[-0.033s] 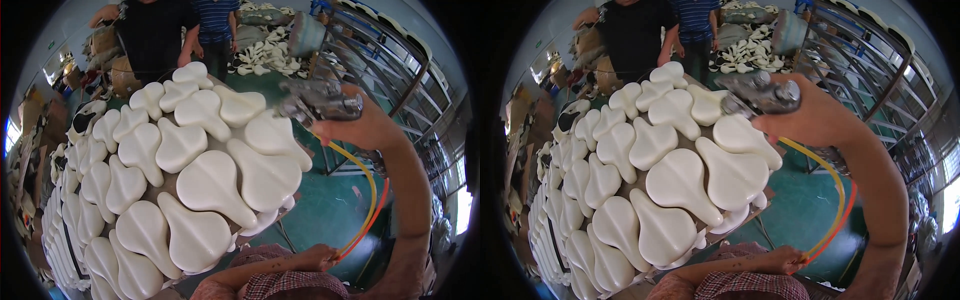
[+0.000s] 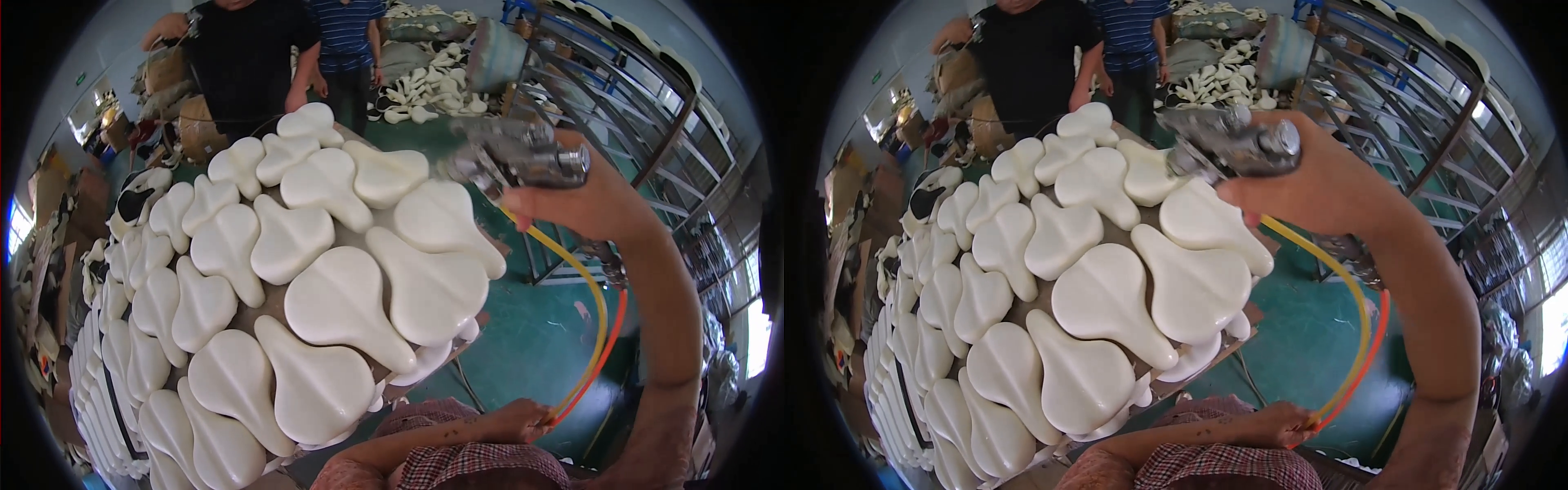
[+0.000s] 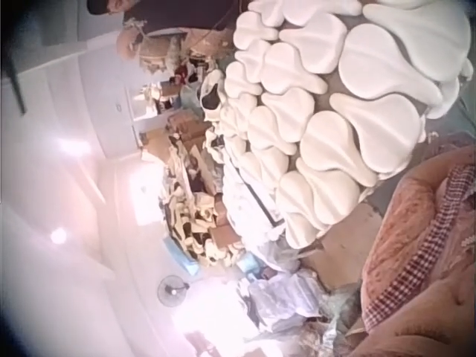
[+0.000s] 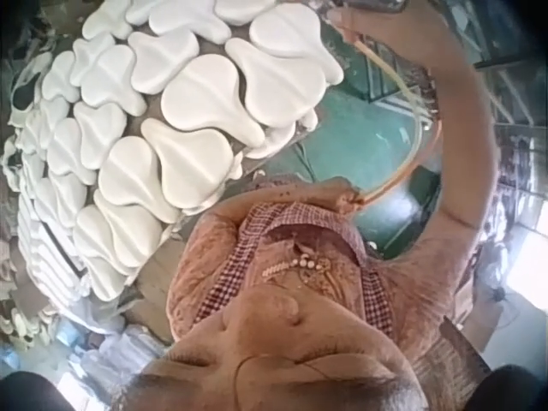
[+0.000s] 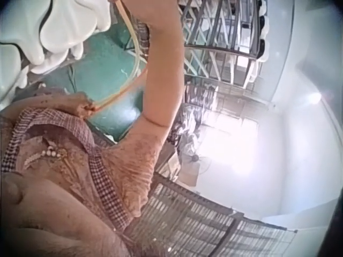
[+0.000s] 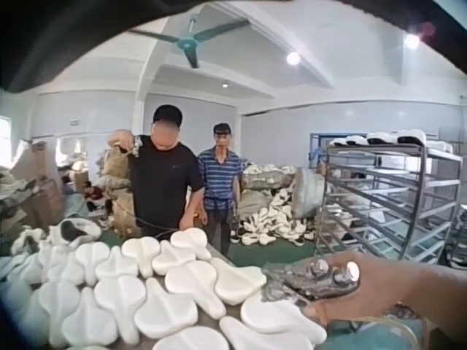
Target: Spraying adhesive or coating onto foam bicycle seat components using a spray gun.
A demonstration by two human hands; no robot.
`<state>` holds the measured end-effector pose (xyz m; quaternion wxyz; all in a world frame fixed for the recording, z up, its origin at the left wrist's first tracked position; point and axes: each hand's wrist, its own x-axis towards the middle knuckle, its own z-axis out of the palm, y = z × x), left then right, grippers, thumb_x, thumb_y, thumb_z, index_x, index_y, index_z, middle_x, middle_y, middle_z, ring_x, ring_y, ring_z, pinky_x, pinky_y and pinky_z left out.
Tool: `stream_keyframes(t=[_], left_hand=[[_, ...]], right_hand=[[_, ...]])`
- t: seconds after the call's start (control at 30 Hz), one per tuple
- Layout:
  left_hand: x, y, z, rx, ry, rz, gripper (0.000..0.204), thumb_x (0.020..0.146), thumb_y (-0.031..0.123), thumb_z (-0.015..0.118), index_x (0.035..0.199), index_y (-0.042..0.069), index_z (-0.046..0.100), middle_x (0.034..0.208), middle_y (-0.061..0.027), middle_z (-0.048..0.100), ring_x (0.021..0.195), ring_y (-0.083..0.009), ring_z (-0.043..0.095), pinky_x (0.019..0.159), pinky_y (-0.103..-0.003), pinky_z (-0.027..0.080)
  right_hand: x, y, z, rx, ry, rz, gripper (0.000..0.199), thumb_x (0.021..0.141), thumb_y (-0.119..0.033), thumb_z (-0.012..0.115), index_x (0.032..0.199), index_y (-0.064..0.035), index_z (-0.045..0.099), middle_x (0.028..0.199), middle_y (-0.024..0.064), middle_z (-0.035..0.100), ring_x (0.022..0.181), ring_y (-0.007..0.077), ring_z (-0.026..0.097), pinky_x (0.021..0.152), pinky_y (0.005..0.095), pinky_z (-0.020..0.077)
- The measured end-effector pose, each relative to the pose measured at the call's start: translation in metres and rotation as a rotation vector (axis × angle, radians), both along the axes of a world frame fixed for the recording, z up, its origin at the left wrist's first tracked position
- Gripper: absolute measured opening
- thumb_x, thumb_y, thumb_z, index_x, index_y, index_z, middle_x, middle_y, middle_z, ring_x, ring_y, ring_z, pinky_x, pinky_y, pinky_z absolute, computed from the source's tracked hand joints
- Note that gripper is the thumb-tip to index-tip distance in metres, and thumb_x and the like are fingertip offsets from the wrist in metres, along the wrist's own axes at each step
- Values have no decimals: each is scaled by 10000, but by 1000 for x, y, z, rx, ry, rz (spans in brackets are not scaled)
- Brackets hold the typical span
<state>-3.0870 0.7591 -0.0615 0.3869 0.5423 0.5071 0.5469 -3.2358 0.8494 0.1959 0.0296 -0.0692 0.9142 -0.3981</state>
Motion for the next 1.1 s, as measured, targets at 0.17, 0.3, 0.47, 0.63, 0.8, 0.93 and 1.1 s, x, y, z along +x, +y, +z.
stream_keyframes(t=[0.17, 0.3, 0.47, 0.63, 0.8, 0.93, 1.1], left_hand=[[13, 15, -36, -61, -40, -126, 235, 846, 219, 564, 986, 30, 551, 784, -136, 618, 741, -244, 610, 622, -347, 444], [10, -7, -69, -214, -102, 102, 382, 853, 237, 579, 1178, 50, 504, 988, -112, 643, 885, -193, 618, 762, -321, 476], [8, -85, -99, -517, -238, 538, 369, 846, 191, 606, 1158, 16, 518, 1007, -125, 640, 898, -181, 626, 783, -295, 490], [23, -171, -159, -575, -222, 1003, 264, 812, 163, 626, 1028, 13, 602, 849, -95, 660, 743, -163, 634, 684, -287, 504], [52, -242, -122, -542, -670, 1323, 223, 823, 148, 606, 992, 4, 595, 845, -86, 642, 663, -155, 620, 617, -277, 514], [81, -273, -79, -315, -858, 1767, 188, 841, 154, 550, 955, 10, 593, 831, -105, 638, 679, -201, 623, 614, -309, 511], [101, -316, -96, 241, -1048, 2038, 201, 859, 201, 505, 923, 23, 573, 787, -106, 632, 642, -224, 613, 597, -319, 508]], right_hand=[[31, 30, 4, -80, 61, -37, 578, 755, -261, 716, 1159, 53, 448, 725, 33, 658, 742, 103, 596, 727, 247, 454], [80, 87, -4, -191, -35, 168, 268, 795, -192, 673, 975, -11, 591, 752, 33, 641, 732, 113, 587, 703, 257, 463], [128, 119, -32, -412, -234, 32, 401, 785, -149, 684, 1119, 5, 523, 845, 50, 611, 760, 139, 597, 706, 283, 475], [161, 150, -66, -530, -193, 51, 524, 744, -122, 714, 1189, 19, 475, 860, 77, 612, 759, 162, 601, 700, 306, 482], [170, 159, -92, -641, -181, 4, 625, 711, -120, 732, 1250, 17, 448, 856, 98, 617, 744, 183, 608, 685, 299, 476], [175, 167, -117, -656, -149, -6, 649, 719, -139, 719, 1279, 6, 426, 808, 91, 619, 734, 180, 605, 674, 294, 462], [169, 161, -150, -601, -139, -13, 659, 724, -236, 687, 1275, 10, 424, 807, 91, 606, 714, 186, 592, 643, 280, 439]])
